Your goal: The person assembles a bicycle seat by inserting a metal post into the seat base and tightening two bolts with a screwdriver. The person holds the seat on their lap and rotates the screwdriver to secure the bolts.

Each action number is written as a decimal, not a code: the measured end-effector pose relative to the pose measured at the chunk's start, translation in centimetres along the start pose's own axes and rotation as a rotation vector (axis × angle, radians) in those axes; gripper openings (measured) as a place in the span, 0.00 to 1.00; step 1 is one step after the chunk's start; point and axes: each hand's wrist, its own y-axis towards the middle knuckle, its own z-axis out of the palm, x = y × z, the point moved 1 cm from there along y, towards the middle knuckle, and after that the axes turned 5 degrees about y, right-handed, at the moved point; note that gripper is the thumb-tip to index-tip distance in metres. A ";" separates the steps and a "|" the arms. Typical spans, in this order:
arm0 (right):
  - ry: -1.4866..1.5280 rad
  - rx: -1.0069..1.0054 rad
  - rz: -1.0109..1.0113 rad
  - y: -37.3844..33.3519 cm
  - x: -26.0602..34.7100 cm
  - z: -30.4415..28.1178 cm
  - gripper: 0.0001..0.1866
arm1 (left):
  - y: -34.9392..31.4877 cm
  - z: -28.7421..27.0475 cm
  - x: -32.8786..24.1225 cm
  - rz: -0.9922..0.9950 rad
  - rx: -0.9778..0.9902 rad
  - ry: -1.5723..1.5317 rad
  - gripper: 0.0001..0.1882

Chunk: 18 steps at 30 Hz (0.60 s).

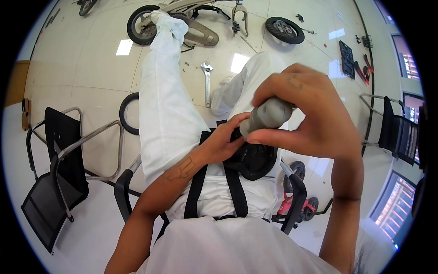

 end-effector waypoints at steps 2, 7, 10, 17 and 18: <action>-0.106 -0.004 0.098 0.2 0.7 0.1 0.24 | 0.1 0.0 -0.1 0.051 -0.029 0.010 0.31; 0.060 -0.059 -0.029 1.3 0.7 1.6 0.24 | 0.0 0.6 1.1 0.054 -0.091 -0.201 0.31; 0.360 0.009 -0.174 1.3 -0.3 1.1 0.22 | 0.0 0.2 0.9 0.029 -0.059 -0.103 0.30; 0.304 0.029 -0.170 0.5 -1.3 -0.6 0.21 | 0.1 -0.3 -1.2 -0.028 -0.035 0.019 0.31; 0.206 -0.011 -0.143 0.5 -1.2 -0.6 0.20 | 0.0 -0.4 -1.5 -0.035 -0.053 0.031 0.30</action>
